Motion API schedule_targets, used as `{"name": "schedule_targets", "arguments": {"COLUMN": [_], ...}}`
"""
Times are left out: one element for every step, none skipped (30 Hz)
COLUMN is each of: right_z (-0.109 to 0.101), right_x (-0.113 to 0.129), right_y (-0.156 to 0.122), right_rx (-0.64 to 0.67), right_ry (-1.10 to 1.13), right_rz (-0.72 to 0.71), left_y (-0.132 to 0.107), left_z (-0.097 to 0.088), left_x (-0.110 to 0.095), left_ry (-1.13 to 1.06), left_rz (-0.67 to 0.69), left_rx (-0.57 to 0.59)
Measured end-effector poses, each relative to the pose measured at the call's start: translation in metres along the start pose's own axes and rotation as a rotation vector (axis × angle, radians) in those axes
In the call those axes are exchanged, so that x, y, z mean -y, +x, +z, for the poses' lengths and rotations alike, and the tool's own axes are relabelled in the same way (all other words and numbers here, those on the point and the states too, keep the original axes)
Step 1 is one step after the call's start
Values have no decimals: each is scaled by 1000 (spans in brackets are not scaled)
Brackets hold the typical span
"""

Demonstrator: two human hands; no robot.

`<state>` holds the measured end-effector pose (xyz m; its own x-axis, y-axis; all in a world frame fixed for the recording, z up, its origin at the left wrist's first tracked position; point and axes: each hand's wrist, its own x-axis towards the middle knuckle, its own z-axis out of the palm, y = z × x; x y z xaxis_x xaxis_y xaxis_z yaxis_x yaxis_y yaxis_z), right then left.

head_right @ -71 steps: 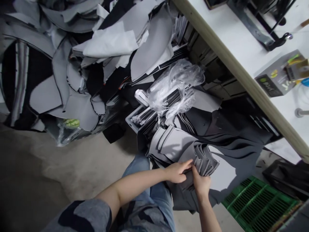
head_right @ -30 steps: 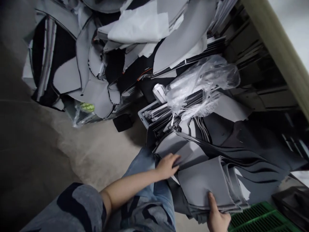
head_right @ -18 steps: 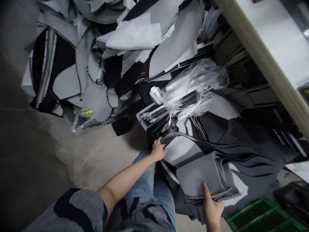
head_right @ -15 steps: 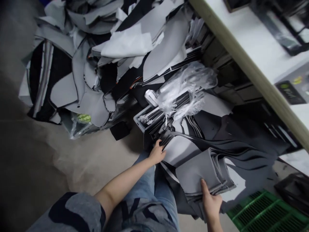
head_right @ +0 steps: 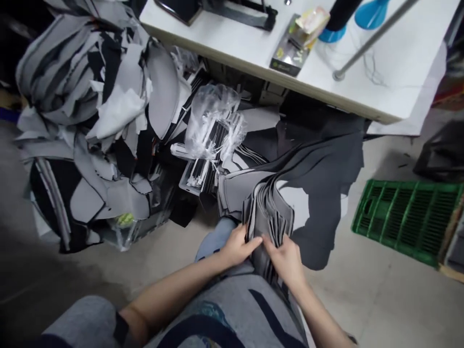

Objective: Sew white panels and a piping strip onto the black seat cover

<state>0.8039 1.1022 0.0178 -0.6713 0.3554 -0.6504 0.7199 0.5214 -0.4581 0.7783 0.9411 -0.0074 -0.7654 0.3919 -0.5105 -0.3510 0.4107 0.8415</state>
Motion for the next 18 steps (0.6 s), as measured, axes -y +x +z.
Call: {"name": "schedule_targets", "arguments": {"right_z": [3, 6, 9, 12, 14, 16, 17, 17, 17, 16, 15, 15, 15, 16, 17, 18, 20, 23], "right_x": [-5, -10, -16, -21, -27, -32, -37, -41, -44, -46, -49, -51, -52, -54, -55, -56, -57, -58], "right_y": [8, 17, 25, 31, 36, 39, 41, 42, 43, 43, 44, 45, 46, 46, 47, 47, 48, 48], "right_rx": [22, 48, 75, 97, 115, 129, 140, 147, 154, 160, 164, 163, 155, 143, 127, 111, 97, 87], "right_ry": [25, 57, 94, 132, 169, 203, 231, 253, 271, 284, 294, 303, 310, 315, 318, 321, 323, 324], "right_rz": [-14, -31, -50, -65, -80, -91, -101, -107, -112, -115, -117, -118, -117, -113, -108, -104, -101, -102], "left_y": [9, 18, 27, 34, 39, 42, 43, 43, 42, 40, 39, 37, 35, 34, 33, 32, 32, 32], "left_z": [5, 10, 13, 15, 16, 17, 17, 18, 18, 18, 18, 18, 18, 17, 16, 16, 16, 16], "left_x": [6, 13, 19, 24, 28, 31, 33, 34, 36, 38, 40, 42, 45, 46, 47, 46, 44, 41], "left_ry": [44, 89, 129, 160, 177, 183, 188, 193, 200, 213, 231, 254, 276, 291, 292, 278, 256, 232], "left_rz": [-39, -67, -85, -95, -98, -96, -89, -66, -28, 15, 55, 87, 113, 132, 144, 144, 121, 70], "left_rx": [6, 8, 8, 9, 15, 23, 27, 25, 17, 2, -18, -36, -35, -24, -17, -25, -43, -67]}}
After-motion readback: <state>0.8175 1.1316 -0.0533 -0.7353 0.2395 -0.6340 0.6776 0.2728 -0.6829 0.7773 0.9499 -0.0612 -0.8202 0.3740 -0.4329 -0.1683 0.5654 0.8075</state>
